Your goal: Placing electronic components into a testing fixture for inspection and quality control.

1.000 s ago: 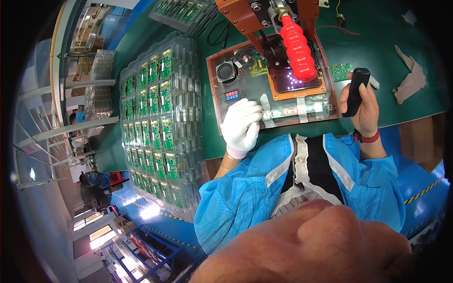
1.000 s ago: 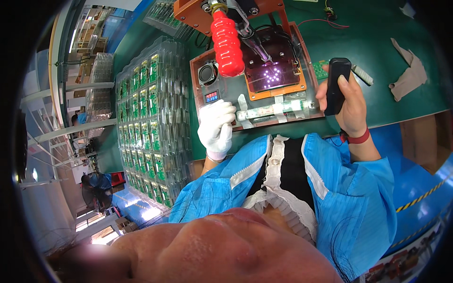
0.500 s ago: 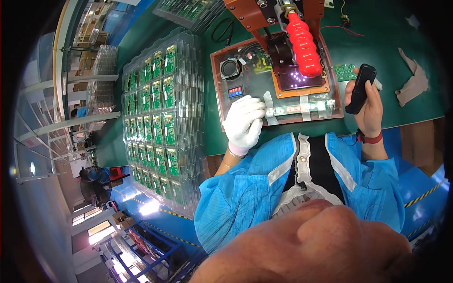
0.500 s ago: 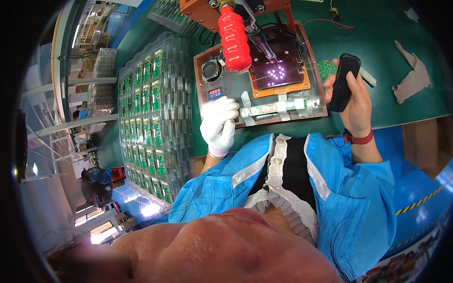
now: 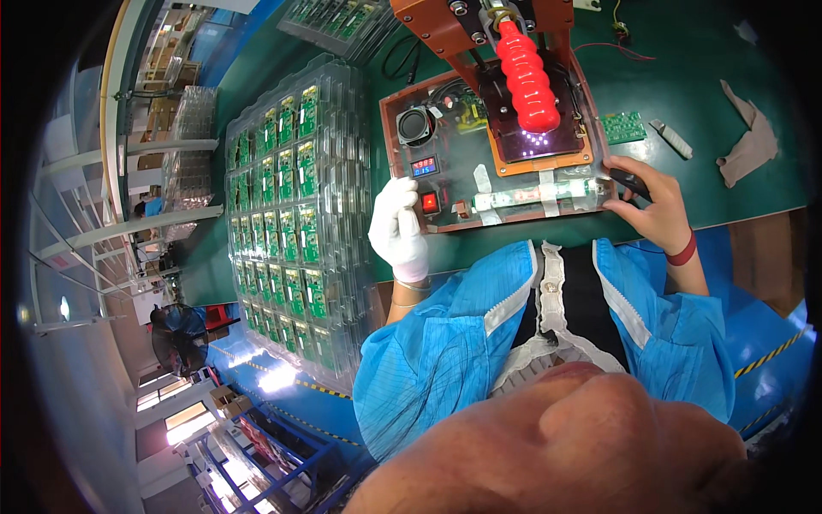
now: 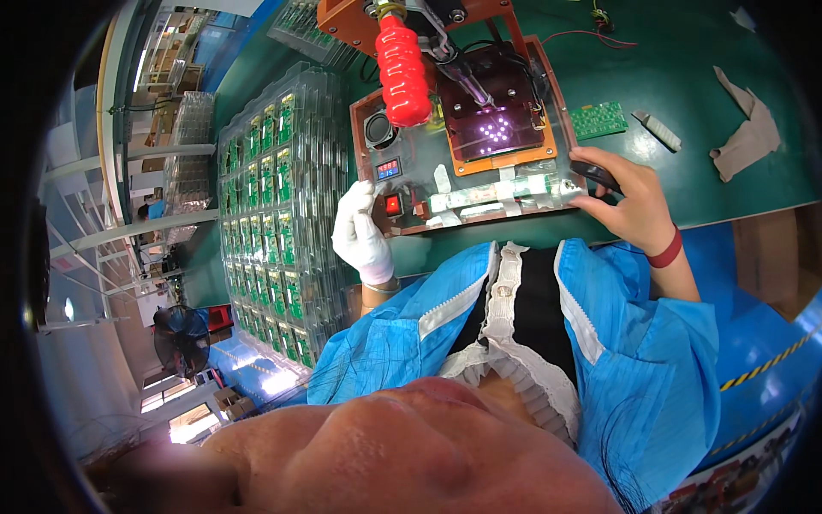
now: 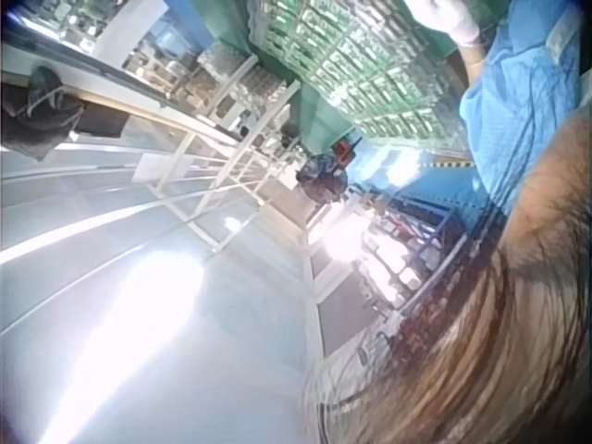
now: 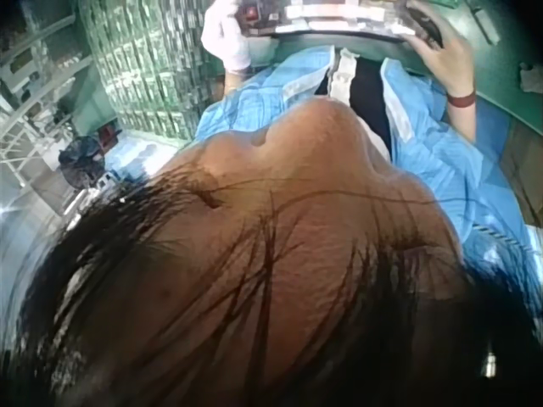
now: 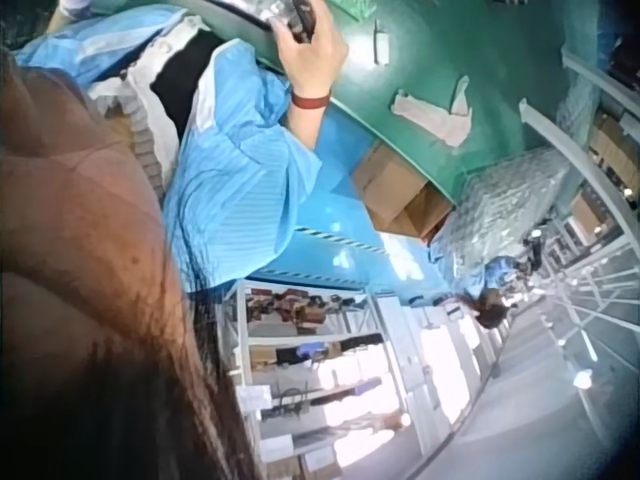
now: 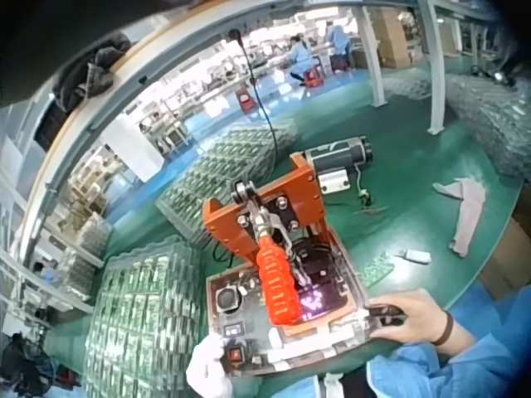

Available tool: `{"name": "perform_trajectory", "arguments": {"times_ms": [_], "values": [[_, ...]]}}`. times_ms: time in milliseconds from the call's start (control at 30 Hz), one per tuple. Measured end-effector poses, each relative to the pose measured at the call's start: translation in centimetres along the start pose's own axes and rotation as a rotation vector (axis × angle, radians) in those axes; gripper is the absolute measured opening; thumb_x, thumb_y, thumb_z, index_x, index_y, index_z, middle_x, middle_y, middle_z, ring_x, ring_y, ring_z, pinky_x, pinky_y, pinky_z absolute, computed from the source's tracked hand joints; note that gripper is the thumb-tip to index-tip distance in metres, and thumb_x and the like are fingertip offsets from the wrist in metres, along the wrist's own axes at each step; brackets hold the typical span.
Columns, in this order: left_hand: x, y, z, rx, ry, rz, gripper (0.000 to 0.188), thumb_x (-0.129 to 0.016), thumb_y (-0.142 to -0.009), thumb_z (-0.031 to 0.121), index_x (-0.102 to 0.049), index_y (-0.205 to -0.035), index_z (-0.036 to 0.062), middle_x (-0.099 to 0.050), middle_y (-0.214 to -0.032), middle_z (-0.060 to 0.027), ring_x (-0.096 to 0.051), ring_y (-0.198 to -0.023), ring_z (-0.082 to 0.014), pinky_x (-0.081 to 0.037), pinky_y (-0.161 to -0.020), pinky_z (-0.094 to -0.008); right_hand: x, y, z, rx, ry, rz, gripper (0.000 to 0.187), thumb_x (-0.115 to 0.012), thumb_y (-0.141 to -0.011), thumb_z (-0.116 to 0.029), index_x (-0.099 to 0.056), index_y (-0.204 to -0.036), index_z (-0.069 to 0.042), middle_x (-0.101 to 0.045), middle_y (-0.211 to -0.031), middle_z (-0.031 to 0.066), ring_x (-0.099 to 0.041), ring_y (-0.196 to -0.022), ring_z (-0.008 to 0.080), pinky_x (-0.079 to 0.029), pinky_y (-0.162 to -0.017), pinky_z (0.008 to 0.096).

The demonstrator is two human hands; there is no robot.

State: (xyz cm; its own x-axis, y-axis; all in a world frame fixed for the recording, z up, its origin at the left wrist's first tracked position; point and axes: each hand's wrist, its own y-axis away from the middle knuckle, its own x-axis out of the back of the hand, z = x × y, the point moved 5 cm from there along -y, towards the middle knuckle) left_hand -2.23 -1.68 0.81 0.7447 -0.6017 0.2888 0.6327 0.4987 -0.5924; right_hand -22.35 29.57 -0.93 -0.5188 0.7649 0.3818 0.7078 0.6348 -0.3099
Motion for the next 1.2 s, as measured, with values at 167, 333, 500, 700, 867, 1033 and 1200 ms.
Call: {"name": "perform_trajectory", "arguments": {"times_ms": [167, 333, 500, 700, 867, 1033, 1200], "values": [[0.3, 0.1, -0.1, 0.032, -0.016, 0.001, 0.022, -0.051, -0.091, -0.001, -0.070, -0.102, -0.0059, -0.071, -0.115, -0.0202, -0.067, -0.106, -0.0300, -0.052, -0.101, -0.0413, 0.0, -0.7, 0.4, -0.061, 0.053, -0.039, 0.049, -0.082, -0.073, 0.001, -0.069, -0.120, -0.002, -0.075, -0.102, 0.0058, -0.056, -0.066, 0.0128, -0.047, -0.063, 0.0226], [-0.1, -0.1, 0.0, 0.020, 0.006, 0.019, 0.017, -0.056, -0.085, -0.002, -0.070, -0.096, -0.0030, -0.073, -0.107, -0.0160, -0.067, -0.103, -0.0291, -0.050, -0.103, -0.0426, -0.2, -0.5, 0.9, -0.143, 0.082, -0.012, 0.046, -0.081, -0.074, 0.002, -0.069, -0.118, -0.001, -0.077, -0.105, 0.0057, -0.056, -0.067, 0.0124, -0.047, -0.064, 0.0225], [-0.1, 0.1, 0.2, 0.018, 0.031, 0.028, 0.016, -0.059, -0.083, -0.003, -0.071, -0.093, -0.0014, -0.074, -0.103, -0.0144, -0.067, -0.102, -0.0287, -0.049, -0.104, -0.0432, -0.4, -0.3, 0.6, -0.160, 0.041, 0.015, 0.044, -0.080, -0.074, 0.002, -0.069, -0.116, 0.000, -0.077, -0.102, 0.0058, -0.055, -0.066, 0.0124, -0.048, -0.066, 0.0223], [-0.1, -0.1, 0.0, -0.018, 0.066, 0.014, 0.016, -0.060, -0.083, -0.002, -0.071, -0.093, -0.0003, -0.074, -0.103, -0.0140, -0.068, -0.101, -0.0285, -0.049, -0.105, -0.0433, -0.7, 0.1, -0.1, -0.083, -0.106, -0.040, 0.044, -0.082, -0.073, 0.001, -0.070, -0.115, -0.002, -0.076, -0.092, 0.0065, -0.056, -0.064, 0.0124, -0.048, -0.063, 0.0245], [0.1, 0.3, -0.4, 0.041, 0.049, 0.017, 0.016, -0.060, -0.082, -0.003, -0.071, -0.093, 0.0000, -0.074, -0.102, -0.0137, -0.067, -0.104, -0.0294, -0.048, -0.105, -0.0436, -0.8, 0.1, 0.0, 0.080, -0.128, -0.152, 0.043, -0.080, -0.072, 0.003, -0.070, -0.114, -0.002, -0.078, -0.097, 0.0084, -0.058, -0.066, 0.0126, -0.050, -0.067, 0.0252], [0.6, 0.1, 0.0, -0.031, -0.057, -0.032, 0.024, -0.059, -0.088, -0.001, -0.068, -0.110, -0.0035, -0.067, -0.126, -0.0196, -0.063, -0.118, -0.0312, -0.049, -0.105, -0.0400, -0.4, 0.7, 1.5, -0.142, -0.211, -0.029, 0.041, -0.079, -0.075, 0.002, -0.068, -0.115, 0.000, -0.077, -0.099, 0.0095, -0.060, -0.068, 0.0131, -0.052, -0.071, 0.0253], [-0.1, 0.0, -0.2, 0.129, -0.431, -0.201, 0.039, -0.061, -0.085, -0.003, -0.065, -0.124, -0.0003, -0.059, -0.142, -0.0180, -0.056, -0.131, -0.0306, -0.043, -0.112, -0.0393, 2.4, 1.0, 4.0, -0.419, -0.432, 0.431, 0.039, -0.068, -0.090, -0.003, -0.059, -0.127, 0.003, -0.075, -0.101, 0.0121, -0.060, -0.070, 0.0135, -0.051, -0.071, 0.0239]]}}
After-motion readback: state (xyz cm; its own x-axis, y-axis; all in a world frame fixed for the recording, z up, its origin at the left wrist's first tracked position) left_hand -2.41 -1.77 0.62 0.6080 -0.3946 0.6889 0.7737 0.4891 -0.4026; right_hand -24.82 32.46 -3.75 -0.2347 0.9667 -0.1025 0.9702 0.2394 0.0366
